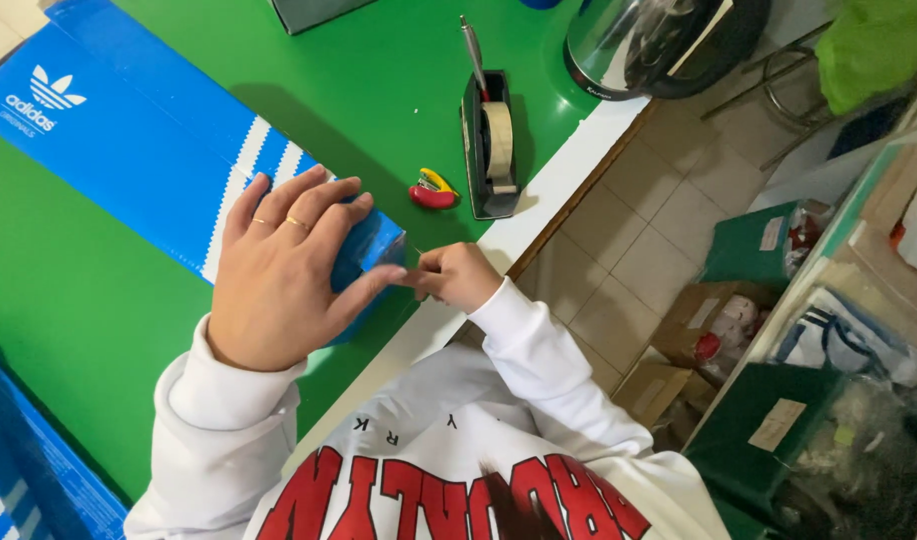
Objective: Assembling blue cardboard shoeboxes and securing them with tape and staples on a green table.
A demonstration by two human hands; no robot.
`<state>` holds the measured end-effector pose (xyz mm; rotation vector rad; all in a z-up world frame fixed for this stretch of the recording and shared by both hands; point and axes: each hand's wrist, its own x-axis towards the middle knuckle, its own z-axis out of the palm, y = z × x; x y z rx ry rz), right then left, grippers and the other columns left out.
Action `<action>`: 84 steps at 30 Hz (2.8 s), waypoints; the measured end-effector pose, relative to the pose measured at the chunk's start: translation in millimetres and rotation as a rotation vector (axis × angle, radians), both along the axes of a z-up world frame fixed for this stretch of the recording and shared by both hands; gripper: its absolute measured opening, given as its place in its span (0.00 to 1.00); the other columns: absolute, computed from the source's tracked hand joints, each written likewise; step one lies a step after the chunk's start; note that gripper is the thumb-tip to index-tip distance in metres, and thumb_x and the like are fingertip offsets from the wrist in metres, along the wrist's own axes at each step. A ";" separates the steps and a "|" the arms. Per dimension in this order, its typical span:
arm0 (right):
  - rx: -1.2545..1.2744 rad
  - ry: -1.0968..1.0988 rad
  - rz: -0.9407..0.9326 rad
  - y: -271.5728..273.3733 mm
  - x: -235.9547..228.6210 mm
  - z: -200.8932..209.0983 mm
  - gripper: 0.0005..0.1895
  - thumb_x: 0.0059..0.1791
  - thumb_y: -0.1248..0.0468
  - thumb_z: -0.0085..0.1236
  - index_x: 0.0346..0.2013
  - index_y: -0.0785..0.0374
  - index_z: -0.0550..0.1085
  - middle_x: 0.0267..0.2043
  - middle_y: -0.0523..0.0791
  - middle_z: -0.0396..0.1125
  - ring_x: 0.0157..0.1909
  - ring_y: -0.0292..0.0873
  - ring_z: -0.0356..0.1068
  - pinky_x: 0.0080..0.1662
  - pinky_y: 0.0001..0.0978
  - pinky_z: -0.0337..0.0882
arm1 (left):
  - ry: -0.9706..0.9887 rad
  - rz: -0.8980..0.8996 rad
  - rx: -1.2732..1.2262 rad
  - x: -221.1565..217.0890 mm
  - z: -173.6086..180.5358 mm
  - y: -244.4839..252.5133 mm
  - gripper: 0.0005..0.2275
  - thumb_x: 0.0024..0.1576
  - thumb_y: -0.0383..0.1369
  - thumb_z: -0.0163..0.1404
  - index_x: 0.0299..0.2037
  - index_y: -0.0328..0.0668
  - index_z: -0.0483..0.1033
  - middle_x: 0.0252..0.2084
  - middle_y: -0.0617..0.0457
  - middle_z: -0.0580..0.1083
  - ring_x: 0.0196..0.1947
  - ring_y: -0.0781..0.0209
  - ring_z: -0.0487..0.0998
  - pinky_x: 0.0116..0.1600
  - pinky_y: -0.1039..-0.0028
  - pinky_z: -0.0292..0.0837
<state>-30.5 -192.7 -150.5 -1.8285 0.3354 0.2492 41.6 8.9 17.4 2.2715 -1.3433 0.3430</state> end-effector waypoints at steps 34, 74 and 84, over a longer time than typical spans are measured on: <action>-0.165 -0.531 -0.663 -103.1 17.8 -58.7 0.12 0.52 0.60 0.66 0.40 0.69 0.82 0.33 0.41 0.75 0.33 0.30 0.66 0.37 0.22 0.68 | -0.066 0.064 -0.059 2.2 -13.1 -12.3 0.05 0.63 0.26 0.54 0.48 0.40 0.77 0.54 0.50 0.74 0.61 0.46 0.70 0.70 0.52 0.62; 0.332 -0.204 0.026 -0.5 -9.8 104.6 0.12 0.53 0.60 0.60 0.39 0.67 0.84 0.26 0.38 0.68 0.29 0.29 0.63 0.32 0.22 0.64 | -0.004 0.066 -0.096 4.3 -10.1 -7.7 0.11 0.58 0.22 0.52 0.49 0.40 0.78 0.55 0.50 0.76 0.62 0.45 0.72 0.71 0.52 0.63; 0.444 -0.118 0.038 -3.7 3.0 94.9 0.13 0.51 0.58 0.61 0.35 0.68 0.82 0.33 0.41 0.77 0.28 0.30 0.68 0.31 0.24 0.70 | 0.156 0.010 -0.125 2.9 -2.1 -6.3 0.13 0.58 0.24 0.46 0.51 0.36 0.77 0.56 0.44 0.75 0.64 0.42 0.70 0.74 0.48 0.57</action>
